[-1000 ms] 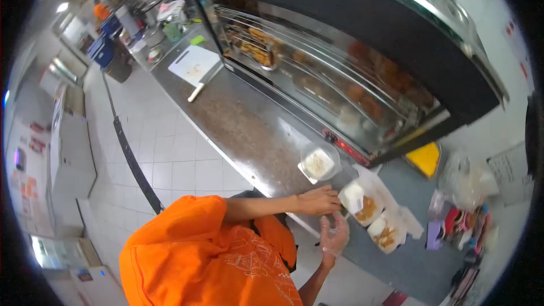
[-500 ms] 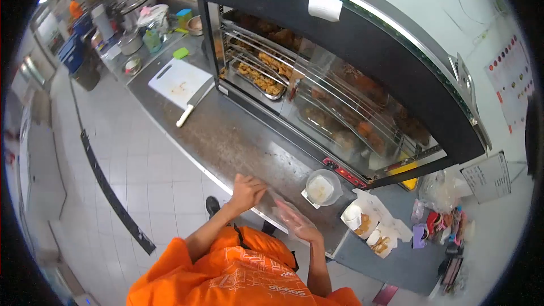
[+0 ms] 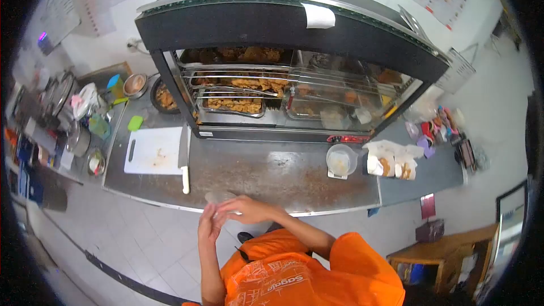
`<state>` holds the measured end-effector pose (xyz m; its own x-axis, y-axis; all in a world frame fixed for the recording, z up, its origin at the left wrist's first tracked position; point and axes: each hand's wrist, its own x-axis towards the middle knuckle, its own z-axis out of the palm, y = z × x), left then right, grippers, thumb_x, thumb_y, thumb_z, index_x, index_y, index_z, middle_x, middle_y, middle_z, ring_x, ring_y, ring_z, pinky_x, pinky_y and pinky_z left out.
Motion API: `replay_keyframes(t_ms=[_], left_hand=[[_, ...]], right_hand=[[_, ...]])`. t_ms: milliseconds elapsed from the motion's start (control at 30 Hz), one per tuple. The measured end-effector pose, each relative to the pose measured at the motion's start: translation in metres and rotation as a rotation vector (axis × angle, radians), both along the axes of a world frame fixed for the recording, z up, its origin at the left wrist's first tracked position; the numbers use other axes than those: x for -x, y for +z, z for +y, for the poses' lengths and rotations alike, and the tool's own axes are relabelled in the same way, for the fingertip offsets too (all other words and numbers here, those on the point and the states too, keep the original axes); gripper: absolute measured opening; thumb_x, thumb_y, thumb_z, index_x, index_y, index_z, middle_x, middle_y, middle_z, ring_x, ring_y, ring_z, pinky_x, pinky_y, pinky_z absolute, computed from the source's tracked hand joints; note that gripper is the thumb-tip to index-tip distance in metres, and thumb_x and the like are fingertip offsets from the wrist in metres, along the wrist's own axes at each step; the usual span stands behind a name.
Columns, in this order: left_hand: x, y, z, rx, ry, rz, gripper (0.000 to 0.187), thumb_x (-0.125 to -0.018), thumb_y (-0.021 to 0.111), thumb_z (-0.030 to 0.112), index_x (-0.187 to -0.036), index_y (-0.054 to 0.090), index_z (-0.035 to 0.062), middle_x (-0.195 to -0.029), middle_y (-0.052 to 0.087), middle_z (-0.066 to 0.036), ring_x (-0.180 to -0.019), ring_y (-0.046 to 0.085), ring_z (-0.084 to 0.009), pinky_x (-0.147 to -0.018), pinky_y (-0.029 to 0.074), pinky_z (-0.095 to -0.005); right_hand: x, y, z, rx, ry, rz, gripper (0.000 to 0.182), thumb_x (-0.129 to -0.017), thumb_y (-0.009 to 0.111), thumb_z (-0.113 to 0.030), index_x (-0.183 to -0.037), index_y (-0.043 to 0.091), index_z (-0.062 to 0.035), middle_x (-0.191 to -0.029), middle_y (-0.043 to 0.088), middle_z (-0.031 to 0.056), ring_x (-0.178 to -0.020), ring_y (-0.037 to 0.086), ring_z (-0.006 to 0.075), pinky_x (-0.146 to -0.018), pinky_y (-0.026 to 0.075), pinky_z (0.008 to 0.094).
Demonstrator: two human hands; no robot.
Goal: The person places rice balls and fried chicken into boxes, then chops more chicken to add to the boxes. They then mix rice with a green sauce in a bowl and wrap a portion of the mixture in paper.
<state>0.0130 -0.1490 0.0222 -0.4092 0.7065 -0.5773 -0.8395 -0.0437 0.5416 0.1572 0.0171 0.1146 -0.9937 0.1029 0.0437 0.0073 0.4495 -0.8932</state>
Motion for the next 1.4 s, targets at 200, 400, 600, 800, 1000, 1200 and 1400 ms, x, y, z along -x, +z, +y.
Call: replay_keyframes(t_ms=[200,400,600,800,1000,1200,1400], left_hand=[[0.130,0.005,-0.001,0.049,0.507,0.380,0.048,-0.090,0.062,0.002,-0.135,0.046,0.0024,-0.111,0.061,-0.012,-0.096,0.064,-0.0231,-0.084,0.056,-0.0348],[0.291,0.061,0.119,0.109,0.437,0.849,0.043,-0.094,0.061,0.011,-0.134,0.048,0.0016,-0.118,0.060,-0.013,-0.108,0.061,-0.0237,-0.092,0.051,-0.0371],[0.372,0.051,0.242,-0.024,0.035,0.915,0.043,-0.092,0.065,0.011,-0.132,0.052,0.0049,-0.121,0.060,-0.012,-0.109,0.060,-0.0196,-0.090,0.050,-0.0337],[0.396,0.061,0.256,0.232,-0.578,1.511,0.071,-0.088,0.069,0.042,-0.137,0.047,-0.0046,-0.140,0.050,-0.024,-0.128,0.051,-0.0335,-0.108,0.038,-0.0398],[0.389,0.121,0.099,-0.109,-0.481,1.073,0.030,-0.093,0.066,0.014,-0.120,0.062,0.0026,-0.123,0.064,-0.009,-0.104,0.065,-0.0187,-0.086,0.053,-0.0314],[0.445,0.299,-0.032,-0.620,-0.450,1.570,0.024,-0.091,0.061,0.013,-0.114,0.067,0.0080,-0.113,0.066,-0.008,-0.102,0.063,-0.0225,-0.088,0.049,-0.0373],[0.505,0.360,-0.152,-0.627,-0.163,2.100,0.036,-0.083,0.067,0.026,-0.114,0.060,0.0080,-0.103,0.062,-0.004,-0.096,0.061,-0.0191,-0.104,0.039,-0.0475]], right_hand=[[-0.001,0.056,0.155,-0.601,-1.530,0.611,0.044,-0.091,0.066,-0.026,-0.122,0.052,0.0015,-0.117,0.055,0.0180,-0.110,0.053,0.0312,-0.095,0.042,0.0413],[0.057,0.031,0.198,-0.448,-1.680,0.627,0.043,-0.098,0.058,-0.028,-0.122,0.046,0.0055,-0.110,0.049,0.0194,-0.102,0.050,0.0314,-0.093,0.039,0.0421],[0.123,0.032,0.157,-0.351,-1.614,0.632,0.047,-0.099,0.055,-0.029,-0.129,0.044,0.0057,-0.112,0.048,0.0185,-0.105,0.050,0.0300,-0.096,0.038,0.0400],[0.200,0.038,0.127,-0.281,-1.671,0.587,0.044,-0.100,0.054,-0.028,-0.130,0.045,0.0027,-0.122,0.049,0.0164,-0.118,0.047,0.0271,-0.103,0.036,0.0418],[0.259,0.012,0.115,-0.225,-1.646,0.583,0.044,-0.105,0.046,-0.031,-0.132,0.045,0.0040,-0.128,0.050,0.0163,-0.121,0.048,0.0250,-0.105,0.037,0.0369],[0.293,0.000,0.123,-0.368,-1.718,0.410,0.046,-0.107,0.039,-0.034,-0.127,0.046,0.0067,-0.118,0.052,0.0164,-0.100,0.054,0.0237,-0.088,0.044,0.0349],[0.385,0.041,0.065,-0.156,-1.802,0.510,0.055,-0.104,0.045,-0.040,-0.129,0.046,0.0082,-0.109,0.057,0.0172,-0.093,0.054,0.0254,-0.084,0.046,0.0381]])
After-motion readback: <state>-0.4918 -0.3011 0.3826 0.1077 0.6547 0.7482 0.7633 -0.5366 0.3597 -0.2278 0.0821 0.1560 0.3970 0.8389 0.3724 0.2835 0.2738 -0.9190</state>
